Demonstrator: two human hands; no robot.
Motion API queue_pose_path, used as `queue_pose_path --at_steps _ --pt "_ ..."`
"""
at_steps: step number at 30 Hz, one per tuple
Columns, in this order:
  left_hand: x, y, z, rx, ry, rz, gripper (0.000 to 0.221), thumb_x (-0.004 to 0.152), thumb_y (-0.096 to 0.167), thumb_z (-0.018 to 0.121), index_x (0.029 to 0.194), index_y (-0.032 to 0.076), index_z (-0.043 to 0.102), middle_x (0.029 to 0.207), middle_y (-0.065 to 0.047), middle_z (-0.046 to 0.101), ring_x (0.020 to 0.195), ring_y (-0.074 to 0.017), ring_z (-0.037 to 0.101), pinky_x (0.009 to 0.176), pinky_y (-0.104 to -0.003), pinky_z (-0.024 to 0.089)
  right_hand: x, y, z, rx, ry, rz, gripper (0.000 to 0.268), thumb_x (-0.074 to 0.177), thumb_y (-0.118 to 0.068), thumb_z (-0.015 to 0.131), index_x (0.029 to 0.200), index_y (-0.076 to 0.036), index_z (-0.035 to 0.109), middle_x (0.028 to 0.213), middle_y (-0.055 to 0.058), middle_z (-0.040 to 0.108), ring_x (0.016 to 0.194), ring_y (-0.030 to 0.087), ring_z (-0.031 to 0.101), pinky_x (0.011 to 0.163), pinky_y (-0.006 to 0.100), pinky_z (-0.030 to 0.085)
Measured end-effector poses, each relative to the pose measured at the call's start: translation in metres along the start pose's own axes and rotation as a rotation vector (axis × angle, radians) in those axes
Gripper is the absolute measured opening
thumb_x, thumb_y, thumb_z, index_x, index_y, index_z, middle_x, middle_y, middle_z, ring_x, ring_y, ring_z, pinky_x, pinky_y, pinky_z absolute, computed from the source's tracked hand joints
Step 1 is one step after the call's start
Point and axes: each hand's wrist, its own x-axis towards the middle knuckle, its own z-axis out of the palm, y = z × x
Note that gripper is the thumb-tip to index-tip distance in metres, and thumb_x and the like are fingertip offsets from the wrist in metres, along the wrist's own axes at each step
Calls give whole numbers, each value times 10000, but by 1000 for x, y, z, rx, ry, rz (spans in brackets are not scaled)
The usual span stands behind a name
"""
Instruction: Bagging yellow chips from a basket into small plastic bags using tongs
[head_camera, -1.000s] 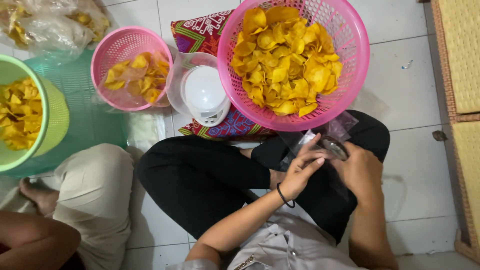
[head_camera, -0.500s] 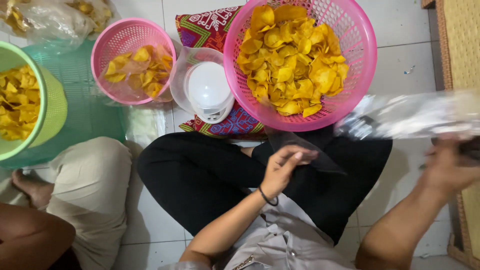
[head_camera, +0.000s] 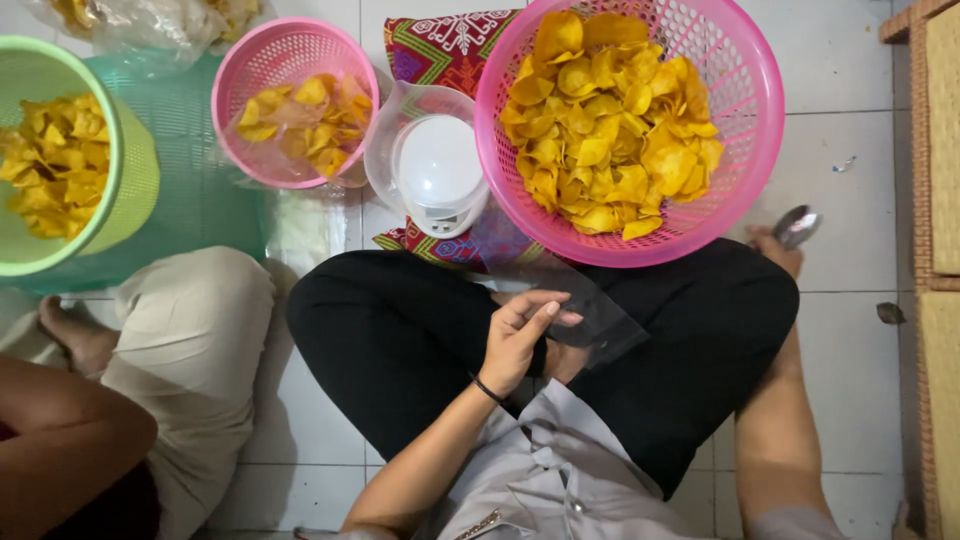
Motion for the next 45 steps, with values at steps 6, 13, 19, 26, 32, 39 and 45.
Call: queue_pose_path --at_steps 6,13,19,26,32,39,45 --pt "-3 -3 3 -28 -17 -29 236 1062 179 680 1196 -4 744 943 -194 808 902 -224 808 894 -263 614 4 25 -11 -123 32 32 219 874 -429 839 1031 -283 794 845 -91 694 759 34 641 669 259 480" --pt "2 0 -4 -2 30 37 193 1037 158 714 1097 -16 774 810 -184 796 744 -199 792 781 -250 607 -10 22 -70 355 164 -290 51 955 -171 803 997 -149 785 739 39 751 597 102 687 579 218 546" --pt "17 27 -14 -12 150 165 128 1039 172 707 949 91 666 987 -148 825 767 -138 749 775 -246 594 -210 -141 -102 586 332 -314 382 881 -449 705 1139 -174 770 740 28 630 636 193 734 466 305 430" --pt "25 69 -2 -148 219 179 209 1018 189 729 1130 77 593 982 -254 807 784 -281 806 725 -328 662 -278 -116 -84 848 -204 -266 137 895 -250 722 1024 -211 744 915 -58 716 681 148 602 643 297 460" --pt "8 96 7 -160 206 295 221 1050 218 690 1159 44 608 1109 -235 799 823 -281 806 732 -325 665 -356 -145 -44 522 -846 -477 724 912 -53 663 1587 -144 417 1114 118 588 978 204 645 1237 692 503" --pt "2 81 5 -264 193 274 243 1089 136 651 1300 21 617 1142 -241 796 943 -257 819 822 -331 687 -371 -113 4 353 -913 -462 500 869 36 695 1347 160 615 534 90 554 304 90 485 539 331 627" --pt "-12 55 26 -271 76 235 335 1076 96 667 1394 0 622 1156 -271 784 989 -296 808 875 -361 672 -385 -98 41 405 -891 -365 395 921 -26 724 1262 160 655 414 33 419 258 65 396 436 274 523"
